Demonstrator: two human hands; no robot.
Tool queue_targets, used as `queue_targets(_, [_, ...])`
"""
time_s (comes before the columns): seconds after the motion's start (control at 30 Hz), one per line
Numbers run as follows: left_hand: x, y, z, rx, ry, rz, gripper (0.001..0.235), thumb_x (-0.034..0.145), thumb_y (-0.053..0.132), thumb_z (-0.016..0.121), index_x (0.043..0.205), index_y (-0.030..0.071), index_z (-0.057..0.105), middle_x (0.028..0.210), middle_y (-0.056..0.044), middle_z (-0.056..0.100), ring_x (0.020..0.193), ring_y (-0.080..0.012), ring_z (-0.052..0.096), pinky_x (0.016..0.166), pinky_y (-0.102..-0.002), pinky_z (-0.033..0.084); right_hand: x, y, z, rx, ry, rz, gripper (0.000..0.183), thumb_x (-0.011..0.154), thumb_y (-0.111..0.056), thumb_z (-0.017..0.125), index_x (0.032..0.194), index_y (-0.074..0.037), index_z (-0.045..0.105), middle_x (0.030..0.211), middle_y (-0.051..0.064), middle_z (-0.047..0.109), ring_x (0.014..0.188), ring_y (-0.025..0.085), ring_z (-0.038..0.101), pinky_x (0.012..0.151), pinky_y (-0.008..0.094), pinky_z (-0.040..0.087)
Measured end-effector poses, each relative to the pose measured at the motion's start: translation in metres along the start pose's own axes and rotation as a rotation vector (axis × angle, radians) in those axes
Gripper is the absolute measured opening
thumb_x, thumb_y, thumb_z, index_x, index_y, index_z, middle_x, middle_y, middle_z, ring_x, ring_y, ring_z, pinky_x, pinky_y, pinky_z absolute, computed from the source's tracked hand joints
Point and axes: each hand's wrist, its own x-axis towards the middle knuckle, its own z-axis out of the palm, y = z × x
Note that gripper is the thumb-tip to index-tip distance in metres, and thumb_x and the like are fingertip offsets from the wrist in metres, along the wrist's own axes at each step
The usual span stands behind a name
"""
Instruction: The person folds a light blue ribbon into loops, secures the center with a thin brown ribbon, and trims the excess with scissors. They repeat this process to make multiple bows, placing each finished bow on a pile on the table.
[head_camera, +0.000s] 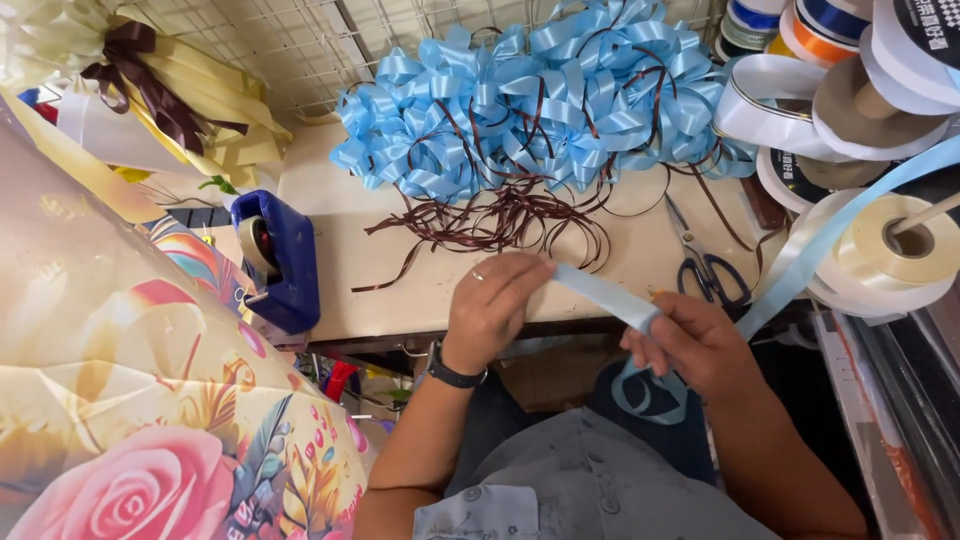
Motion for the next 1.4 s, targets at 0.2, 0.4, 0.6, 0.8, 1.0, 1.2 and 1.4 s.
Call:
queue_targets(0.2, [-0.008,-0.016,0.001,-0.096,0.163,-0.429,0.024,0.091,-0.007,0.070,0.107,0.008,0.079,0.100,-0.007,0.079,0.091,-0.0284,0.076,0.077,-0.037,0.063,0.006,-0.041,0.035,-0.240,-0.503,-0.018,0.009,0.089,-0.012,0.078,0.086,-0.007,0.085,0.078,0.010,0.084,0.072,0.025,0.080,0.066,0.039,0.064])
queue_targets(0.4, [-0.017,0.016,0.024,-1.027,0.011,-1.136,0.023,0.079,0.002,0.086,0.101,0.003,0.080,0.077,-0.004,0.076,0.060,-0.0013,0.060,0.054,-0.016,0.050,0.004,0.022,0.004,-1.138,-0.271,-0.242,0.026,0.102,-0.026,0.059,0.105,-0.013,0.081,0.118,0.013,0.076,0.111,0.035,0.069,0.093,0.051,0.053])
queue_targets(0.6, [-0.028,0.028,0.026,-1.135,-0.402,-1.031,0.051,0.087,0.002,0.077,0.136,0.000,0.061,0.090,-0.008,0.073,0.080,-0.0110,0.067,0.074,-0.025,0.057,0.042,-0.006,0.012,-1.317,0.117,-0.625,0.037,0.101,-0.003,0.060,0.131,-0.018,0.077,0.137,0.013,0.065,0.125,0.034,0.062,0.110,0.051,0.049])
queue_targets(0.8, [-0.018,0.035,0.015,-0.765,-0.308,-0.984,0.020,0.091,0.001,0.077,0.111,0.006,0.079,0.093,-0.010,0.075,0.083,-0.0144,0.069,0.078,-0.031,0.060,0.033,-0.004,0.015,-1.070,0.326,-0.475,0.034,0.100,-0.015,0.072,0.134,-0.009,0.073,0.129,0.006,0.064,0.124,0.031,0.062,0.107,0.051,0.052])
queue_targets(1.0, [-0.031,0.026,0.022,-0.656,-0.161,-0.966,0.019,0.090,0.005,0.081,0.108,0.012,0.081,0.094,-0.004,0.070,0.087,-0.0110,0.068,0.077,-0.027,0.060,0.021,0.002,0.038,-0.705,0.208,-0.086,0.024,0.088,-0.006,0.082,0.111,-0.003,0.077,0.088,0.011,0.076,0.076,0.021,0.074,0.069,0.037,0.063])
queue_targets(1.2, [-0.032,0.034,0.019,-0.765,-0.051,-0.999,0.014,0.089,0.002,0.082,0.103,0.006,0.080,0.084,-0.008,0.075,0.080,-0.0130,0.071,0.073,-0.030,0.062,0.018,0.006,0.039,-0.461,0.286,0.112,0.039,0.086,-0.001,0.082,0.122,0.002,0.068,0.096,0.017,0.075,0.086,0.021,0.074,0.076,0.039,0.065])
queue_targets(1.4, [-0.032,0.032,0.021,-0.641,-0.054,-0.888,0.009,0.086,0.002,0.084,0.092,0.008,0.082,0.083,-0.009,0.077,0.079,-0.0126,0.070,0.069,-0.029,0.058,0.017,0.018,0.040,-0.599,0.330,-0.067,0.035,0.086,0.002,0.083,0.117,0.003,0.068,0.093,0.016,0.075,0.085,0.022,0.076,0.076,0.039,0.064])
